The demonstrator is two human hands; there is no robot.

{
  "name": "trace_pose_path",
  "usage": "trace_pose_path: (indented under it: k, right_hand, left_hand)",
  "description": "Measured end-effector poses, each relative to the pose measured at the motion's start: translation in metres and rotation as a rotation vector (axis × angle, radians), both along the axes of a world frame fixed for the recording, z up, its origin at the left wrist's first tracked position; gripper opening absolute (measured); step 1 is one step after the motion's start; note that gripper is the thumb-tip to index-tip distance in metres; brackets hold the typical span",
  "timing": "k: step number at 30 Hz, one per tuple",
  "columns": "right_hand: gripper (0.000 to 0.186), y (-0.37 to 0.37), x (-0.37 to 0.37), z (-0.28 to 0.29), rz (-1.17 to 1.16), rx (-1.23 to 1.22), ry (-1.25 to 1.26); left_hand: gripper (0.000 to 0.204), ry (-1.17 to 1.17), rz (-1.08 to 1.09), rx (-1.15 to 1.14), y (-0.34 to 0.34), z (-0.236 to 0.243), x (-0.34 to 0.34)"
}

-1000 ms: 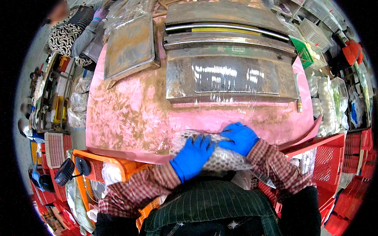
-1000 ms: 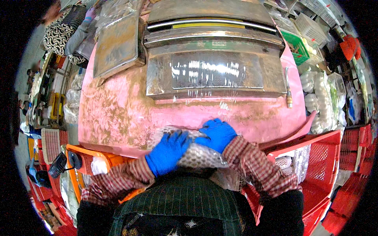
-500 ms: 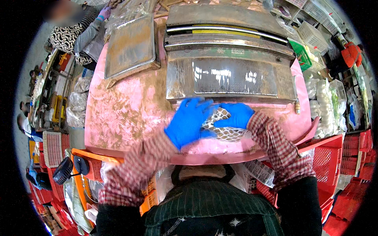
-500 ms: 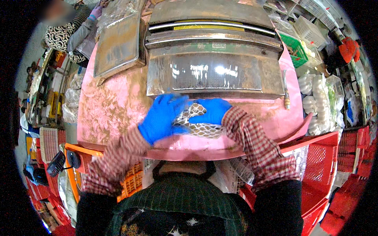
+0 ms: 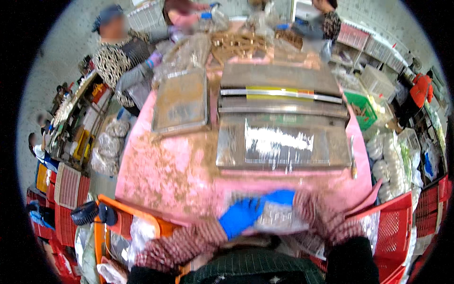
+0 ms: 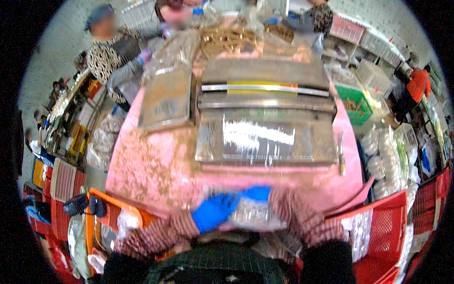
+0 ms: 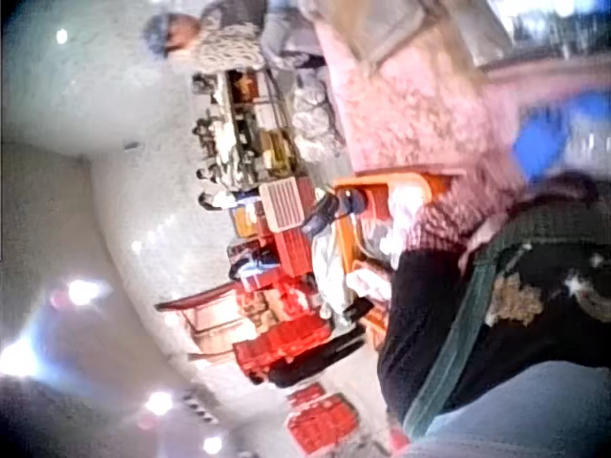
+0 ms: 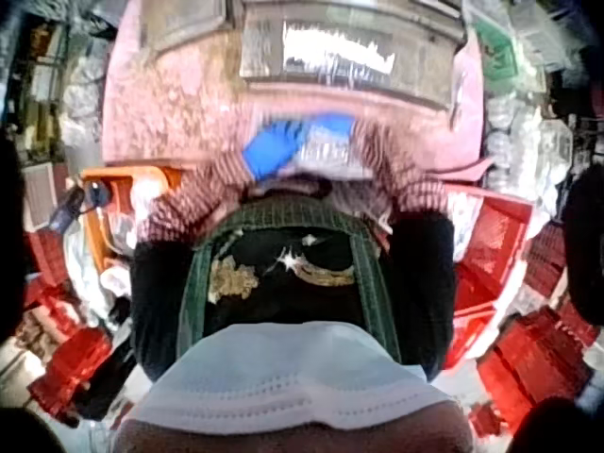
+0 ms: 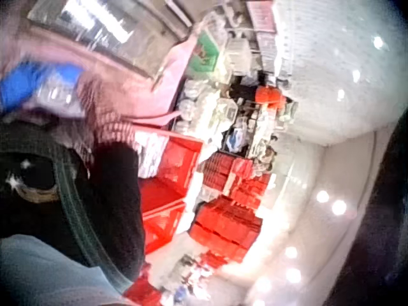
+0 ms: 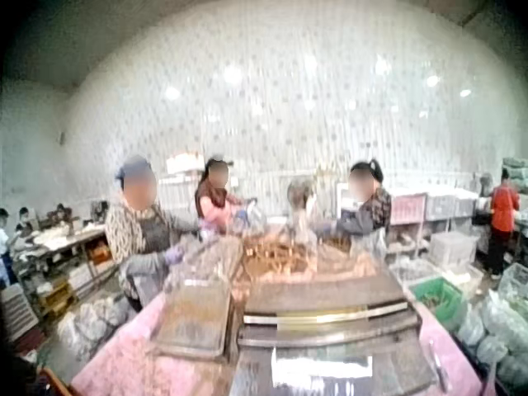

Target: The person uses a knife to trim the ends of long root vegetables and places them into a mesh bag. They then weigh the bag on a scale, apply a label, and place it into a red crate. The person repeats this process with multiple batches of vegetables.

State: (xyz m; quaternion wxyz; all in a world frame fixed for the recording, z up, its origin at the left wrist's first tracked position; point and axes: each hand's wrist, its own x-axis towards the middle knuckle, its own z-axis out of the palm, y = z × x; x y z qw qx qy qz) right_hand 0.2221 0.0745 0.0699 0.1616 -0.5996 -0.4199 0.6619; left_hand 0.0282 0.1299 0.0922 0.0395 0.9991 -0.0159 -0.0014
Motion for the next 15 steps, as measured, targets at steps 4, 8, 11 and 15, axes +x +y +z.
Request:
trace_pose_path:
  k: [4,8,11,15]
  right_hand:
    - [0.044,-0.027,-0.025,0.01,0.095,0.592,-0.883]
    - [0.046,-0.044,-0.044,0.031,0.113,0.894,-1.119]
    - [0.054,-0.049,-0.05,0.04,0.11,1.126,-1.354]
    - [0.058,-0.029,-0.026,0.031,-0.057,0.696,-0.523]
  left_hand:
    - [0.06,-0.043,-0.007,-0.08,0.006,0.002,-0.005]
    - [0.07,0.264,0.058,-0.327,0.051,-0.011,0.031]
    - [0.072,0.289,-0.008,-0.506,0.077,-0.012,0.057]
    - [0.05,0.45,0.169,-0.736,0.092,0.006,0.074]
